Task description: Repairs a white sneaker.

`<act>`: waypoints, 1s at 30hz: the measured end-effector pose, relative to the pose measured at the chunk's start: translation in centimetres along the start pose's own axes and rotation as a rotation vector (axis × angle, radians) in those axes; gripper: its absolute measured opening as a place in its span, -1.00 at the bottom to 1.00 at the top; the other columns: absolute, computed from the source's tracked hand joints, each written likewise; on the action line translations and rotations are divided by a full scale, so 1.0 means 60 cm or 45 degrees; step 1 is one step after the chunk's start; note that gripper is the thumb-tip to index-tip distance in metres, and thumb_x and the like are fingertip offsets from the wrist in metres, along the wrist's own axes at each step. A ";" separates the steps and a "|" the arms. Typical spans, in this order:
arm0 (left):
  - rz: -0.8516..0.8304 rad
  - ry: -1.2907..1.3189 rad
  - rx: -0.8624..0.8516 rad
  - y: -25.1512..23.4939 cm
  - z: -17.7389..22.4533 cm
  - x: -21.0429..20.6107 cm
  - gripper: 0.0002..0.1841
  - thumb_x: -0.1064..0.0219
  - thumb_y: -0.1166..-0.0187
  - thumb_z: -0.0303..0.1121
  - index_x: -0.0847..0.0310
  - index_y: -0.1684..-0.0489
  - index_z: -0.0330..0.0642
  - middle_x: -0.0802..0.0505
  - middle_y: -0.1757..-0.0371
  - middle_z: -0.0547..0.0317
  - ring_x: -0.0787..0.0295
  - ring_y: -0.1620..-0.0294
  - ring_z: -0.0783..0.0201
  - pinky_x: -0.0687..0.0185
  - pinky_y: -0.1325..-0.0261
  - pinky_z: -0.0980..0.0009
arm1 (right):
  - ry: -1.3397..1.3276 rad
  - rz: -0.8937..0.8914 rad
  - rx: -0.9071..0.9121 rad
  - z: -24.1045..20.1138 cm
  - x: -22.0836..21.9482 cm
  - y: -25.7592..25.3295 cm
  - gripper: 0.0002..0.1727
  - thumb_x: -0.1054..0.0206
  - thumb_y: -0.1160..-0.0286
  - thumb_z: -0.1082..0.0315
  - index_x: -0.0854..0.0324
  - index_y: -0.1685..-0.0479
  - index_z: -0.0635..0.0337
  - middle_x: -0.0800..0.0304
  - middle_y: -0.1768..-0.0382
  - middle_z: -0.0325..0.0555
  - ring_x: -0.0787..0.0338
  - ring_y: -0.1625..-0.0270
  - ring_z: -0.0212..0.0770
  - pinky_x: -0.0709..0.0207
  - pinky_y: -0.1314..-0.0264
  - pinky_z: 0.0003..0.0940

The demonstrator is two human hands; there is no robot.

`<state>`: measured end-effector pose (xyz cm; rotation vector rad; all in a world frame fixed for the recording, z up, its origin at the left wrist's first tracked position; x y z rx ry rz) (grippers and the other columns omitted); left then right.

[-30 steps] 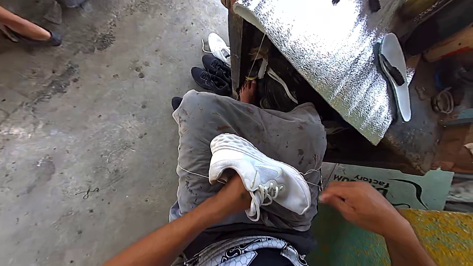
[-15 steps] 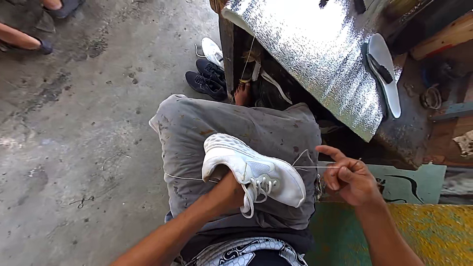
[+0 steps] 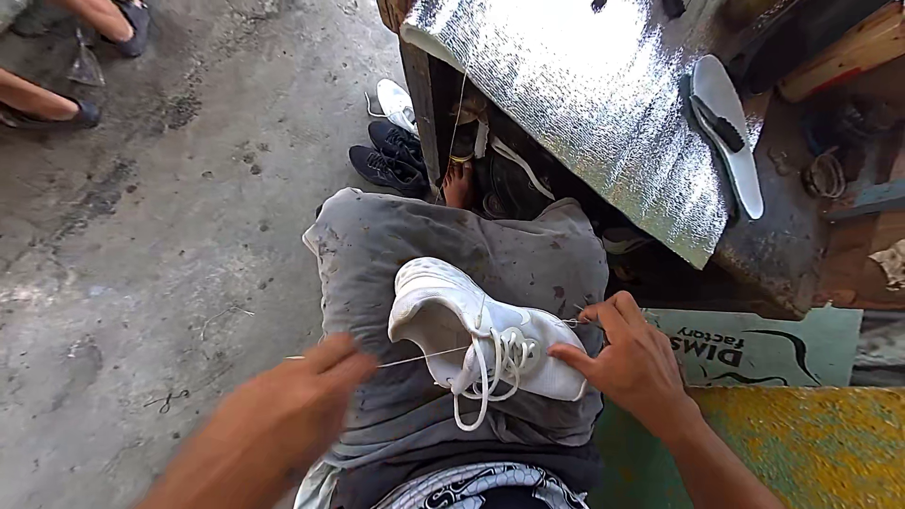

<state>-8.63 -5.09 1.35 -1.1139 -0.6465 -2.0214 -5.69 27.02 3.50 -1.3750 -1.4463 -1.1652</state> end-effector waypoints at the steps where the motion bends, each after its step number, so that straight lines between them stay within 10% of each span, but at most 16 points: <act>1: -0.031 -0.012 0.066 0.021 -0.048 0.007 -0.63 0.06 -0.63 -0.44 -0.78 0.14 -0.22 -0.79 0.16 -0.19 -0.79 0.31 -0.21 -0.63 0.47 -0.17 | 0.000 -0.006 0.002 0.001 -0.002 -0.003 -0.19 -0.31 -0.25 -0.52 -0.77 0.17 0.17 -0.68 0.27 0.01 -0.67 0.46 -0.08 -0.53 0.51 -0.12; 5: -0.039 0.356 -0.111 0.044 -0.090 0.019 -0.71 -0.04 -0.59 -0.35 -0.64 0.52 -0.07 -0.84 -0.10 0.22 -0.79 -0.11 0.21 -0.74 -0.01 0.16 | -0.057 -0.017 0.010 0.000 -0.011 -0.013 -0.26 -0.39 -0.26 -0.43 -0.72 0.24 0.19 -0.65 0.30 -0.01 -0.63 0.50 -0.11 -0.50 0.53 -0.15; 8: -0.308 1.384 -0.585 0.003 0.034 0.030 -0.67 -0.06 -0.75 -0.39 -0.60 0.52 -0.04 -0.79 -0.47 0.20 -0.42 -0.74 0.05 -0.07 -0.88 -0.07 | -0.147 -0.083 -0.038 0.003 -0.021 -0.019 -0.31 -0.44 -0.26 -0.38 -0.69 0.26 0.18 -0.63 0.28 -0.06 -0.61 0.46 -0.17 -0.50 0.48 -0.19; 11: -0.216 1.614 -0.539 -0.040 0.071 0.029 -0.71 -0.13 -0.80 -0.22 -0.67 0.35 -0.04 -0.90 0.07 0.26 -0.83 -0.20 0.24 -0.62 -0.51 0.12 | -0.197 -0.144 -0.077 0.008 -0.028 -0.024 -0.35 -0.45 -0.26 -0.34 -0.66 0.30 0.17 -0.60 0.30 -0.10 -0.59 0.44 -0.21 -0.49 0.45 -0.22; 13: 0.107 0.840 -0.368 -0.064 0.066 0.033 -0.73 -0.09 -0.73 -0.33 -0.80 0.05 -0.01 -0.90 -0.03 0.33 -0.84 -0.06 0.39 -0.79 -0.13 0.41 | -0.210 -0.176 -0.090 0.013 -0.032 -0.026 -0.37 -0.45 -0.28 -0.32 -0.65 0.32 0.17 -0.59 0.31 -0.10 -0.59 0.43 -0.22 -0.48 0.43 -0.23; 16: 0.163 -0.172 -0.324 -0.076 0.096 0.012 -0.59 -0.04 -0.60 -0.53 -0.77 -0.23 -0.07 -0.90 -0.15 0.05 -0.86 0.06 -0.03 -0.63 0.16 0.01 | -0.217 -0.185 -0.094 0.016 -0.037 -0.029 -0.40 -0.44 -0.29 -0.28 -0.62 0.38 0.17 -0.57 0.34 -0.12 -0.58 0.44 -0.23 -0.47 0.43 -0.26; 21: 0.071 -0.363 -0.483 -0.064 0.092 -0.022 -0.76 -0.01 -0.60 -0.40 -0.63 0.29 -0.15 -0.67 0.44 0.06 -0.67 0.39 -0.02 -0.46 0.35 0.10 | -0.282 -0.198 -0.109 0.024 -0.050 -0.025 -0.41 -0.43 -0.30 -0.28 -0.60 0.41 0.15 -0.55 0.36 -0.15 -0.55 0.43 -0.27 -0.45 0.42 -0.30; 30: -0.071 -0.226 -0.431 -0.028 0.036 0.000 -0.71 0.01 -0.64 -0.42 -0.70 0.26 -0.21 -0.74 0.45 -0.01 -0.69 0.44 -0.09 -0.44 0.41 0.05 | -0.311 -0.236 -0.076 0.024 -0.064 -0.025 -0.41 -0.41 -0.33 -0.28 -0.58 0.47 0.13 -0.52 0.39 -0.17 -0.54 0.45 -0.27 -0.43 0.46 -0.30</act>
Point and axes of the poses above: each hand's wrist, its own y-axis away from the middle knuckle, its own x-axis out of the back of the hand, z = x × y, the point moved 9 cm from there along -y, towards the middle knuckle
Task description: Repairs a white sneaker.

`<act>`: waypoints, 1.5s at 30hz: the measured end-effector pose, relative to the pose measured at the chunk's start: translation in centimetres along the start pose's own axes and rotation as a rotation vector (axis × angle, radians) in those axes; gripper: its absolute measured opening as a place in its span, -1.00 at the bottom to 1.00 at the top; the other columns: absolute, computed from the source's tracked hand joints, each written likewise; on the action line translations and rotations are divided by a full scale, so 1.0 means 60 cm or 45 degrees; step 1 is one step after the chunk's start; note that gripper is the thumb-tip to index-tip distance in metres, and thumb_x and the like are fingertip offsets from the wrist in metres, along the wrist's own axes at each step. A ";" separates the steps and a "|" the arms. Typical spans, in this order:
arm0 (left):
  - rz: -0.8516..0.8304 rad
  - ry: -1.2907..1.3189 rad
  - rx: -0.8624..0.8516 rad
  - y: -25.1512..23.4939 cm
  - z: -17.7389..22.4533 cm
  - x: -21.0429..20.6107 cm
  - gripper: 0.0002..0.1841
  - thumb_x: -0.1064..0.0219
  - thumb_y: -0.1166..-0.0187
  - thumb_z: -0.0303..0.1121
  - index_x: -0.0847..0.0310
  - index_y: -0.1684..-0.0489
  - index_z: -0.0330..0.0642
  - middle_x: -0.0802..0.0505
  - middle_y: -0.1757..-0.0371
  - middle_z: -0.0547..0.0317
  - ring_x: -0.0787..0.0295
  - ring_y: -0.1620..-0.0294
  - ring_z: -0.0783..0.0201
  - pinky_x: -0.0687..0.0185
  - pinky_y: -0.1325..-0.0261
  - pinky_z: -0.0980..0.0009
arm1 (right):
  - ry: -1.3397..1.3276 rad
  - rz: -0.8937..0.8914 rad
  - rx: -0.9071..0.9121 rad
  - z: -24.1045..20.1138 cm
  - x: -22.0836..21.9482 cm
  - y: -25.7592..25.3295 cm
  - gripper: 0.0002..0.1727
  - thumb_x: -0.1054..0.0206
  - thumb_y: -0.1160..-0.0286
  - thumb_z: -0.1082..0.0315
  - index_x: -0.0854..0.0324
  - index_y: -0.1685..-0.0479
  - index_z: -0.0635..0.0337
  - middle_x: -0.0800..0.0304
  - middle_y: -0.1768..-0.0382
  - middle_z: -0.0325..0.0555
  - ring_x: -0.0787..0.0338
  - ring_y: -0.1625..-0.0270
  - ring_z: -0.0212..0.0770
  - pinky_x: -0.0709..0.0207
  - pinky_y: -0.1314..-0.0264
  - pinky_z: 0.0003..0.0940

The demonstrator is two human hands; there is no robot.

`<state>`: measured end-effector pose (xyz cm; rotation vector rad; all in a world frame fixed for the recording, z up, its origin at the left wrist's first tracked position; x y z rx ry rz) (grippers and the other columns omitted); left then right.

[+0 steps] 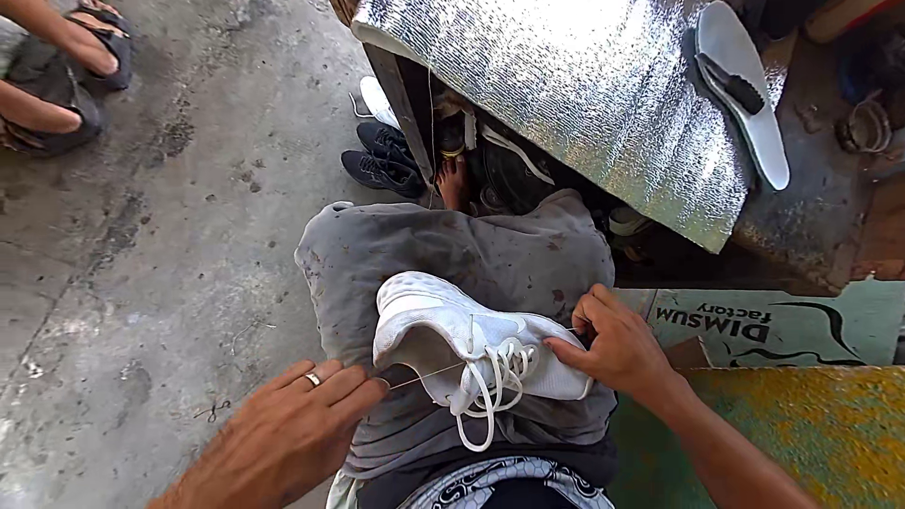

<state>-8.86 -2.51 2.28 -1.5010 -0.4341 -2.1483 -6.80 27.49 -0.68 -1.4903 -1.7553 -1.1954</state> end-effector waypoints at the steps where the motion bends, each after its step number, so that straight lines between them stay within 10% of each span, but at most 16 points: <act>1: -0.017 0.006 0.012 -0.001 -0.001 0.003 -0.71 0.01 -0.65 -0.43 -0.70 0.25 -0.23 -0.75 0.44 -0.03 -0.71 0.42 -0.12 -0.46 0.40 0.03 | 0.004 -0.001 -0.004 -0.001 0.000 0.001 -0.42 -0.41 -0.32 -0.27 -0.59 0.46 0.13 -0.52 0.38 -0.17 -0.55 0.45 -0.27 -0.44 0.46 -0.30; 5: 0.142 0.135 -0.026 -0.005 0.002 -0.004 -0.71 0.01 -0.66 -0.35 -0.70 0.20 -0.09 -0.76 0.37 0.10 -0.73 0.31 0.05 -0.57 0.27 0.15 | -0.036 0.031 0.026 -0.003 0.003 0.004 -0.45 -0.42 -0.33 -0.24 -0.66 0.31 0.14 -0.58 0.32 -0.15 -0.59 0.40 -0.25 -0.49 0.40 -0.29; 10: -0.095 0.997 0.303 -0.070 0.003 -0.034 -0.49 -0.06 -0.81 0.07 -0.64 -0.47 -0.04 -0.83 -0.31 0.31 -0.74 -0.31 0.51 -0.68 -0.41 0.42 | -0.111 0.108 0.069 -0.003 0.005 0.014 -0.44 -0.42 -0.35 -0.27 -0.71 0.22 0.12 -0.62 0.28 -0.14 -0.61 0.34 -0.27 -0.53 0.34 -0.29; 12: -0.317 1.449 0.535 -0.095 0.005 -0.084 -0.40 -0.31 -0.50 0.35 -0.72 -0.21 0.07 -0.87 -0.02 0.49 -0.78 -0.06 0.61 -0.74 -0.19 0.51 | -0.143 0.151 0.083 -0.002 0.003 0.019 -0.43 -0.43 -0.35 -0.27 -0.72 0.21 0.12 -0.64 0.27 -0.13 -0.62 0.32 -0.27 -0.54 0.32 -0.30; 15: -0.453 2.103 0.667 -0.129 0.032 -0.142 -0.49 -0.67 -0.26 0.01 -0.71 -0.10 -0.03 -0.90 0.05 0.41 -0.83 -0.03 0.50 -0.77 -0.20 0.45 | -0.157 0.207 0.151 -0.011 -0.002 0.023 -0.47 -0.42 -0.38 -0.24 -0.73 0.20 0.11 -0.68 0.23 -0.09 -0.68 0.27 -0.24 -0.58 0.29 -0.28; 20: -0.397 2.458 0.510 -0.150 0.065 -0.178 -0.68 -0.66 -0.27 -0.38 -0.77 0.01 -0.02 -0.94 0.09 0.34 -0.88 0.03 0.45 -0.80 -0.16 0.43 | -0.118 0.240 0.228 -0.016 -0.007 0.029 -0.50 -0.38 -0.41 -0.22 -0.73 0.19 0.08 -0.71 0.19 -0.08 -0.72 0.24 -0.20 -0.60 0.29 -0.25; 27: -0.371 2.426 0.635 -0.159 0.080 -0.180 -0.70 -0.58 -0.35 -0.51 -0.75 -0.03 -0.11 -0.94 0.03 0.29 -0.87 -0.07 0.40 -0.77 -0.28 0.39 | -0.272 0.228 0.215 -0.007 -0.013 0.030 -0.39 -0.40 -0.36 -0.35 -0.75 0.08 0.05 -0.74 0.10 -0.13 -0.73 0.14 -0.30 -0.63 0.17 -0.29; 35: -0.459 2.610 0.578 -0.165 0.093 -0.189 -0.73 -0.58 -0.36 -0.48 -0.78 0.02 -0.01 -0.95 0.06 0.32 -0.88 -0.02 0.43 -0.78 -0.23 0.42 | -0.768 0.264 0.174 0.031 -0.015 0.029 -0.57 -0.39 -0.53 -0.06 -0.70 -0.13 0.07 -0.65 -0.08 -0.25 -0.64 -0.05 -0.48 -0.60 -0.05 -0.52; 45: -0.058 1.496 0.582 -0.126 0.064 -0.134 -0.72 -0.52 -0.50 -0.10 -0.80 0.04 -0.08 -0.90 0.14 0.47 -0.79 0.04 0.68 -0.73 -0.18 0.55 | -1.047 0.175 0.292 0.029 0.020 0.043 -0.82 -0.25 -0.72 0.25 -0.74 0.00 0.06 -0.77 0.17 -0.43 -0.64 0.25 -0.65 -0.53 0.24 -0.73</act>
Point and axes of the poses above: each hand's wrist, its own y-axis away from the middle knuckle, its own x-axis out of the back of the hand, z = x × y, the point moved 9 cm from there along -y, towards the middle knuckle
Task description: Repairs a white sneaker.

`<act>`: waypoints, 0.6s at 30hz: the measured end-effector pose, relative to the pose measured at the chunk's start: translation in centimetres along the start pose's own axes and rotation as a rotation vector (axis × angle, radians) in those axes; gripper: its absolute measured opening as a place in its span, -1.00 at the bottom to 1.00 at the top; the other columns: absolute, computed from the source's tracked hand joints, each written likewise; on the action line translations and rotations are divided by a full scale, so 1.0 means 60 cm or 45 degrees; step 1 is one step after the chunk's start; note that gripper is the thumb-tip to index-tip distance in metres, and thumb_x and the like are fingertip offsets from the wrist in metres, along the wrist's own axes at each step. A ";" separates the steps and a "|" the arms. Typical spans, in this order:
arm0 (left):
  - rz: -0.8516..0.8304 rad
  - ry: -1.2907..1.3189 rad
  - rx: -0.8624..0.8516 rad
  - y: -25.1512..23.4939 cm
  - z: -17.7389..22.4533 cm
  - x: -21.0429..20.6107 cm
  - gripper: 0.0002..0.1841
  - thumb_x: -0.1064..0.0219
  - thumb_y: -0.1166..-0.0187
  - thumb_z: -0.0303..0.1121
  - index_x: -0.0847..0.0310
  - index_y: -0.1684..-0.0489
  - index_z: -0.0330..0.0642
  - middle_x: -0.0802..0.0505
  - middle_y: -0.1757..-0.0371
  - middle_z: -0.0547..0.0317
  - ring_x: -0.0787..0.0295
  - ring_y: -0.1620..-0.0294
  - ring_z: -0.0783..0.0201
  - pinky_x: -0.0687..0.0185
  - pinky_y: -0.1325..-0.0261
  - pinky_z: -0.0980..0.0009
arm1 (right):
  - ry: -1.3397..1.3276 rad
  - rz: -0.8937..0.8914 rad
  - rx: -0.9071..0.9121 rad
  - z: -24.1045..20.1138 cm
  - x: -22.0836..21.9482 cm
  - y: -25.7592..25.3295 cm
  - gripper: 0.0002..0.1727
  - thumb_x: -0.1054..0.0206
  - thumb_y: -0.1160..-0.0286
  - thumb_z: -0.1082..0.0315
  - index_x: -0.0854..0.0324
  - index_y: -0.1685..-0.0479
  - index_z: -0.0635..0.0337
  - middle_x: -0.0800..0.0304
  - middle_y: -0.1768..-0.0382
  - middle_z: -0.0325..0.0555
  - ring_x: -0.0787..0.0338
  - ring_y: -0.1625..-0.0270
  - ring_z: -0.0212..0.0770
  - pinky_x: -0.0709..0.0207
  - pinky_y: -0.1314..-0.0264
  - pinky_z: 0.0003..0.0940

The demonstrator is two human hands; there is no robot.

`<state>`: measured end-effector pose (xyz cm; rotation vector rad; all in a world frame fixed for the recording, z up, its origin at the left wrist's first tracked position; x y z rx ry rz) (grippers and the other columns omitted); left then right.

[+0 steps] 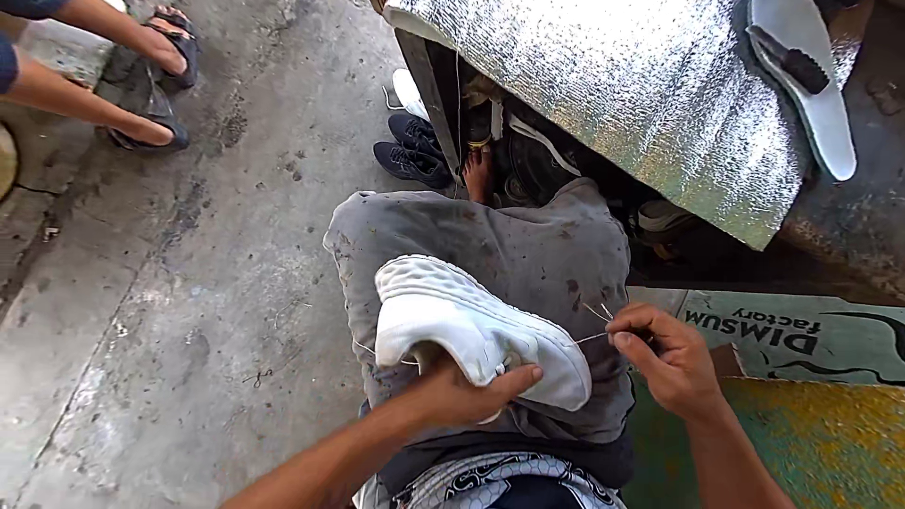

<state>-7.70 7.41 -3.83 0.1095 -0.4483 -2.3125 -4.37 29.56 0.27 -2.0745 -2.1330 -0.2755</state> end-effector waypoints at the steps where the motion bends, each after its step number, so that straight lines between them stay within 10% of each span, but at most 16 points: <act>1: -0.075 0.174 0.030 -0.004 -0.010 -0.001 -0.76 -0.55 -0.48 -0.21 -0.78 0.03 -0.09 -0.90 0.13 0.47 -0.80 0.02 0.65 -0.74 -0.20 0.54 | 0.016 0.044 -0.016 0.001 0.008 0.001 -0.82 -0.26 -0.72 0.23 -0.73 -0.04 0.03 -0.78 0.12 -0.42 -0.64 0.26 -0.64 -0.54 0.26 -0.70; 6: -0.460 0.658 0.130 -0.013 -0.040 -0.011 -0.64 -0.69 -0.27 -0.24 -0.77 -0.04 0.11 -0.90 0.01 0.59 -0.79 -0.12 0.63 -0.70 -0.32 0.54 | -0.247 0.377 -0.179 0.041 0.039 0.016 -0.67 -0.15 -0.34 0.47 -0.55 0.07 -0.26 -0.69 -0.18 -0.46 -0.73 0.03 -0.46 -0.67 0.01 -0.45; 9: -0.480 0.690 0.217 -0.016 -0.048 -0.013 -0.59 -0.72 -0.20 -0.31 -0.76 -0.04 0.07 -0.91 0.01 0.54 -0.80 -0.13 0.60 -0.69 -0.34 0.53 | 0.002 0.221 -0.029 0.037 -0.007 0.033 -0.76 -0.16 -0.74 0.33 -0.49 -0.27 -0.05 -0.77 -0.20 -0.26 -0.82 -0.10 -0.33 -0.76 -0.14 -0.35; 12: -0.447 0.732 0.279 -0.019 -0.046 -0.014 -0.61 -0.68 -0.24 -0.38 -0.76 -0.06 0.04 -0.92 0.01 0.50 -0.81 -0.13 0.57 -0.71 -0.34 0.51 | 0.332 0.071 0.000 -0.004 -0.001 0.029 -0.53 -0.07 -0.87 0.08 -0.38 -0.67 -0.11 -0.83 -0.08 -0.31 -0.75 0.26 -0.54 -0.69 0.27 -0.60; 18: -0.449 0.790 0.309 -0.023 -0.044 -0.019 -0.66 -0.65 -0.29 -0.38 -0.76 -0.02 0.02 -0.92 0.04 0.46 -0.83 -0.10 0.54 -0.72 -0.31 0.49 | 0.774 -0.339 -0.110 -0.014 -0.017 0.023 -0.62 -0.10 -0.80 0.12 -0.81 -0.30 -0.18 -0.83 0.25 -0.23 -0.72 0.32 -0.44 -0.59 0.30 -0.46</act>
Point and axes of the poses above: each hand's wrist, its own y-axis away from the middle knuckle, its own x-axis out of the back of the hand, z = x × y, the point moved 9 cm from there along -y, towards the middle knuckle
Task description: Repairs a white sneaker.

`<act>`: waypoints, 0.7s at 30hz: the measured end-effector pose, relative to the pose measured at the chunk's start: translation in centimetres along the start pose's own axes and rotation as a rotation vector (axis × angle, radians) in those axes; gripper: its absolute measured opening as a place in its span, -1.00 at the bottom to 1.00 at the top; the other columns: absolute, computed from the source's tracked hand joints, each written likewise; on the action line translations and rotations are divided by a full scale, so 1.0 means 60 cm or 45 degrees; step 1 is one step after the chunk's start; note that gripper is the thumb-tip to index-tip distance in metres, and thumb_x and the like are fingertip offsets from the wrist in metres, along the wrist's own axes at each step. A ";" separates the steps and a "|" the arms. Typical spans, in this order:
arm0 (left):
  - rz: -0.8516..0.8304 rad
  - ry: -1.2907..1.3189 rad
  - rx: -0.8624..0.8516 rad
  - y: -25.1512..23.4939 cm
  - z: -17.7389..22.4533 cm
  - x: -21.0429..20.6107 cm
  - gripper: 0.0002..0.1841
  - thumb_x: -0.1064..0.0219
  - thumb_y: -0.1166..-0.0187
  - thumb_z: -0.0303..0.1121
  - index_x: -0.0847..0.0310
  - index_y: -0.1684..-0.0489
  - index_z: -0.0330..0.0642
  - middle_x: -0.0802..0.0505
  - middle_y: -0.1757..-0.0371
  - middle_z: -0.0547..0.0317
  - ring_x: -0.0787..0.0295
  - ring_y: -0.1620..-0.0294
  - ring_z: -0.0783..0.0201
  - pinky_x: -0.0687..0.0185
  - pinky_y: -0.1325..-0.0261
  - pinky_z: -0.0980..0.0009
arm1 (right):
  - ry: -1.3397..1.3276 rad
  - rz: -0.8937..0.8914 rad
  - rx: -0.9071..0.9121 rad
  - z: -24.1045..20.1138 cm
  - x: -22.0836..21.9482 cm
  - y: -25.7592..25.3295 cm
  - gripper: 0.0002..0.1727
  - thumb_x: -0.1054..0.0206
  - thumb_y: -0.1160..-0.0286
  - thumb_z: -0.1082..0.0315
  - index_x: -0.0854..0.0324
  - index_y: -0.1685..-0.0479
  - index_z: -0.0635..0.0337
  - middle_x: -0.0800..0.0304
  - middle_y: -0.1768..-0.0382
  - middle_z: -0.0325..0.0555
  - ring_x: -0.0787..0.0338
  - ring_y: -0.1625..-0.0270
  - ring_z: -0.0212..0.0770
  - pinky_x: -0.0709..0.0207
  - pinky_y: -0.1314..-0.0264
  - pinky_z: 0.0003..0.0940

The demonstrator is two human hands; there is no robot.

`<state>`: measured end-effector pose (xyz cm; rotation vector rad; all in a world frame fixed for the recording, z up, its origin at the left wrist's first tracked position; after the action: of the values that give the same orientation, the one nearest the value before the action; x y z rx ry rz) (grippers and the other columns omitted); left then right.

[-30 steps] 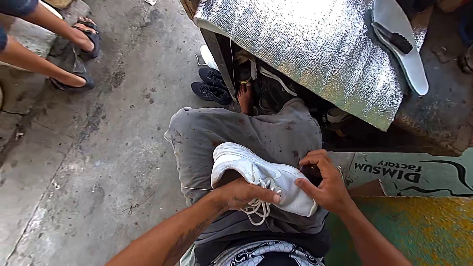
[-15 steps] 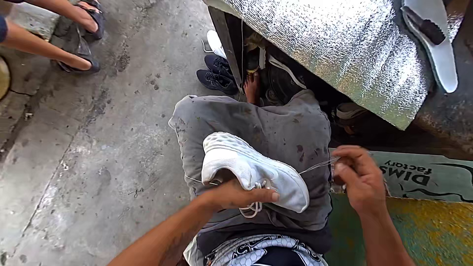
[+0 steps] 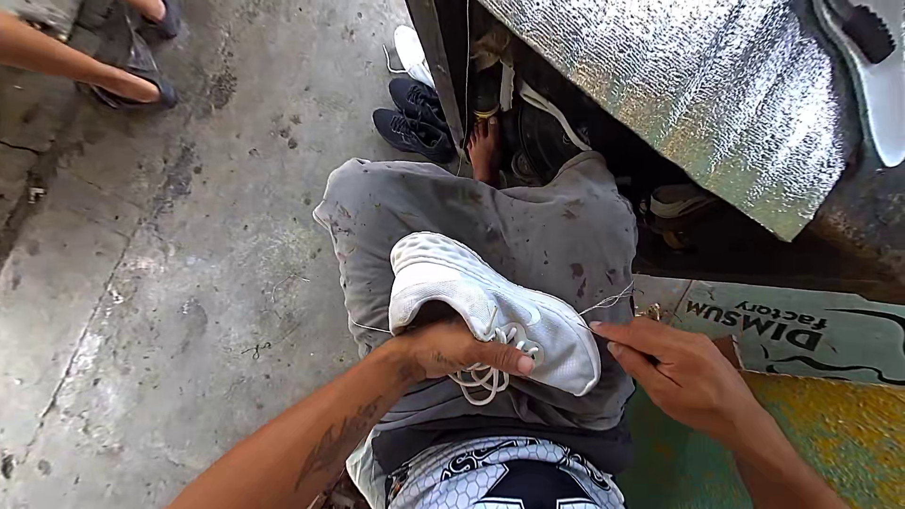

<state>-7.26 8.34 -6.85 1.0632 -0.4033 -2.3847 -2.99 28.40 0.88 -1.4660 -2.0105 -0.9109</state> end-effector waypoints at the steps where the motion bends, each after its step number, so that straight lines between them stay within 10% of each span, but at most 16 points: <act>1: 0.006 -0.002 -0.001 -0.001 0.001 -0.001 -0.67 -0.65 -0.29 -0.39 -0.77 -0.01 0.03 -0.92 0.04 0.46 -0.83 -0.10 0.54 -0.72 -0.31 0.50 | 0.007 -0.023 -0.004 0.002 -0.002 -0.002 -0.62 -0.10 -0.79 0.14 -0.82 -0.29 -0.19 -0.82 0.26 -0.25 -0.71 0.33 -0.46 -0.58 0.30 -0.48; 12: 0.036 -0.001 -0.016 -0.001 0.003 0.002 -0.67 -0.64 -0.24 -0.45 -0.78 0.04 0.02 -0.92 0.07 0.45 -0.83 -0.08 0.55 -0.72 -0.29 0.51 | -0.134 -0.215 -0.092 0.021 -0.007 -0.013 -0.60 -0.07 -0.78 0.10 -0.81 -0.31 -0.26 -0.90 0.14 -0.40 -0.73 0.24 -0.62 -0.61 0.15 -0.59; 21: 0.046 0.053 -0.078 0.003 -0.008 0.008 -0.61 -0.71 -0.19 -0.32 -0.77 0.00 0.05 -0.92 0.04 0.48 -0.81 -0.12 0.55 -0.70 -0.32 0.50 | -0.119 -0.455 -0.169 0.026 -0.006 -0.033 -0.60 -0.04 -0.78 0.05 -0.80 -0.28 -0.30 -0.77 0.46 -0.50 -0.64 0.48 -0.65 -0.55 0.40 -0.60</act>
<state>-7.09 7.92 -7.40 1.0672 -0.3302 -2.3243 -4.74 28.97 -0.88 -1.2556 -2.3701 -1.1570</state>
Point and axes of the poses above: each hand's wrist, its own y-axis away from the middle knuckle, its own x-axis out of the back of the hand, z = x × y, the point moved 9 cm from there along -y, towards the middle knuckle
